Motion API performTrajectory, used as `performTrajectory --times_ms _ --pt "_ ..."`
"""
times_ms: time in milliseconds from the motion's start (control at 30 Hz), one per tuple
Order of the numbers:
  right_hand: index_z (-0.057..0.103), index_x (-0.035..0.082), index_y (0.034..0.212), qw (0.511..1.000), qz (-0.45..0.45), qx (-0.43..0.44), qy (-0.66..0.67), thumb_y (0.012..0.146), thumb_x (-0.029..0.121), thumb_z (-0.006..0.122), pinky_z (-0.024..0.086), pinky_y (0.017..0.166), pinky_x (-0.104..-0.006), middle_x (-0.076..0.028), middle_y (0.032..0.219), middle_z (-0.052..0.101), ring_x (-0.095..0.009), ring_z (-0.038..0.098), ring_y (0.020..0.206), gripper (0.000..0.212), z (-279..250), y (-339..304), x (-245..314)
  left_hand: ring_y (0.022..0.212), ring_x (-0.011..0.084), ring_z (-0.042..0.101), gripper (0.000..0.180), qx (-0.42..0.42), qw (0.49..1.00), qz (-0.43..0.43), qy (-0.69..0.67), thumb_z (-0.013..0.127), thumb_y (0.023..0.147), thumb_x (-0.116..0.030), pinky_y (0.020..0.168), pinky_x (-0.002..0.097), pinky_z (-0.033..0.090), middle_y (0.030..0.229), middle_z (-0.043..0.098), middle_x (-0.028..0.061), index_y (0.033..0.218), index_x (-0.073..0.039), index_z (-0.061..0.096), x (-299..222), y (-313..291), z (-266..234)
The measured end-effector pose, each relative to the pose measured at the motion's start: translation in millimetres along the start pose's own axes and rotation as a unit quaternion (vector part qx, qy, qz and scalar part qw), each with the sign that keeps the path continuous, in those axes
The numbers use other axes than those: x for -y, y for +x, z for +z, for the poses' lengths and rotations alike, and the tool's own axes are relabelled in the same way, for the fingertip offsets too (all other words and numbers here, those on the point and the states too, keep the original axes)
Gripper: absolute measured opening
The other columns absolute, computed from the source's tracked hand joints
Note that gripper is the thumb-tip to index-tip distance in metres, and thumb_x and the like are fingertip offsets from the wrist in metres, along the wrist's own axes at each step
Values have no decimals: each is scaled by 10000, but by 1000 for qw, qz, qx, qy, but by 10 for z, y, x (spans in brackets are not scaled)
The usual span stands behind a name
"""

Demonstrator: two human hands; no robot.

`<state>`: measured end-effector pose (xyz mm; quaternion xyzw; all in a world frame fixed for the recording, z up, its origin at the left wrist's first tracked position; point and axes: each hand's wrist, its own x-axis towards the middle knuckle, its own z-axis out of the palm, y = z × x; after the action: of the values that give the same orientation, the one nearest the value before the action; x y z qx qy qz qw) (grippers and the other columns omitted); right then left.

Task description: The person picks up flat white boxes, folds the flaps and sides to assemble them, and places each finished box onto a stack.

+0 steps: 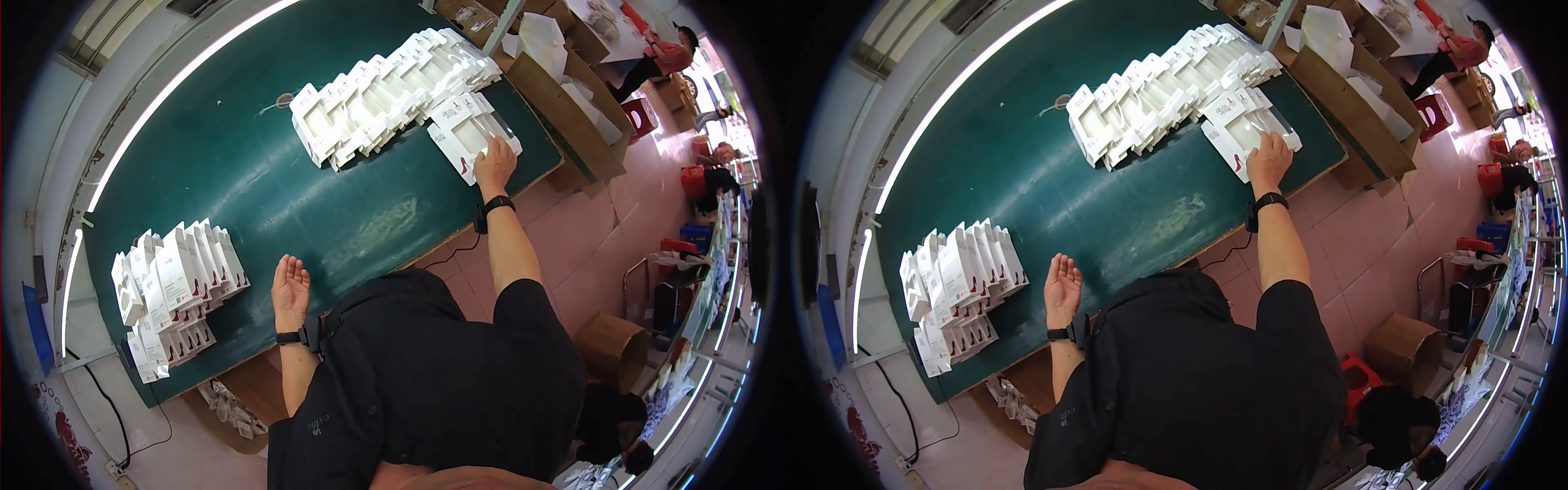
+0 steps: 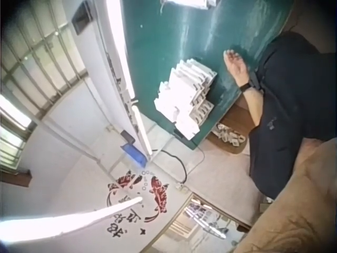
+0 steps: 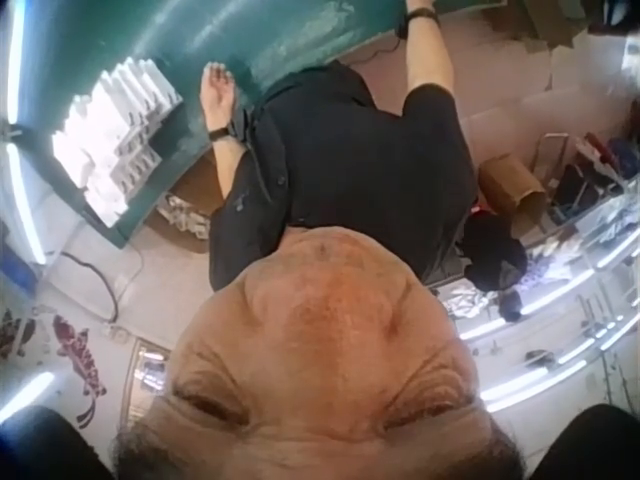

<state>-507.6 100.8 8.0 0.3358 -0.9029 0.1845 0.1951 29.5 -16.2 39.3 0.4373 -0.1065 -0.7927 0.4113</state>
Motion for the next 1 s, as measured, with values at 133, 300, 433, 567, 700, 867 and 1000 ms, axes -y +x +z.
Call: performTrajectory --times_ms 133,300,433,567,700,867,1000 --pt "657 143 1189 999 -38 3 -15 794 159 731 395 1037 -532 -69 1300 593 -293 540 1239 403 21 -52 230 961 132 670 176 -4 1000 10 -13 648 1006 -218 800 295 553 1034 709 -6 1129 -95 674 -60 -36 -80" --pt "680 123 1144 995 -95 -23 25 771 169 746 409 1002 -575 -98 1323 590 -317 564 1213 382 3 -71 305 962 139 666 177 -26 998 61 -22 647 1005 -214 791 298 543 1024 703 2 1128 -89 672 -203 -82 -120" --pt "687 79 1130 986 -141 -64 68 806 130 720 437 999 -495 -127 1297 620 -329 578 1204 329 -113 -196 335 930 143 666 203 -75 987 140 -28 660 996 -217 768 287 537 1005 699 7 1143 -77 658 -422 -131 -19" --pt "689 51 1115 970 -173 -32 167 835 103 692 447 1010 -476 -141 1270 638 -340 584 1194 285 -118 -438 809 892 140 660 234 -166 943 283 63 683 979 -235 736 290 530 999 696 27 1153 -84 636 -724 -228 -124" --pt "687 31 1097 938 -180 43 292 851 83 675 470 1002 -448 -146 1215 662 -354 606 1148 252 -205 -738 1322 938 162 652 327 -259 810 464 247 735 934 -290 773 327 524 1068 674 59 1162 -85 621 -1010 -375 -160" --pt "685 25 1079 899 -209 117 367 854 79 674 493 980 -434 -152 1163 679 -355 628 1105 231 -266 -938 1710 1243 294 517 625 -419 447 521 594 797 829 -402 1030 500 420 1368 524 166 1321 -99 560 -1478 -694 59" --pt "686 25 1069 881 -229 140 391 852 77 676 506 958 -424 -154 1139 686 -347 643 1076 223 -384 -984 1929 1447 372 292 848 -437 357 421 710 824 750 -476 1157 604 228 1532 369 196 1453 -156 475 -1659 -633 -111"
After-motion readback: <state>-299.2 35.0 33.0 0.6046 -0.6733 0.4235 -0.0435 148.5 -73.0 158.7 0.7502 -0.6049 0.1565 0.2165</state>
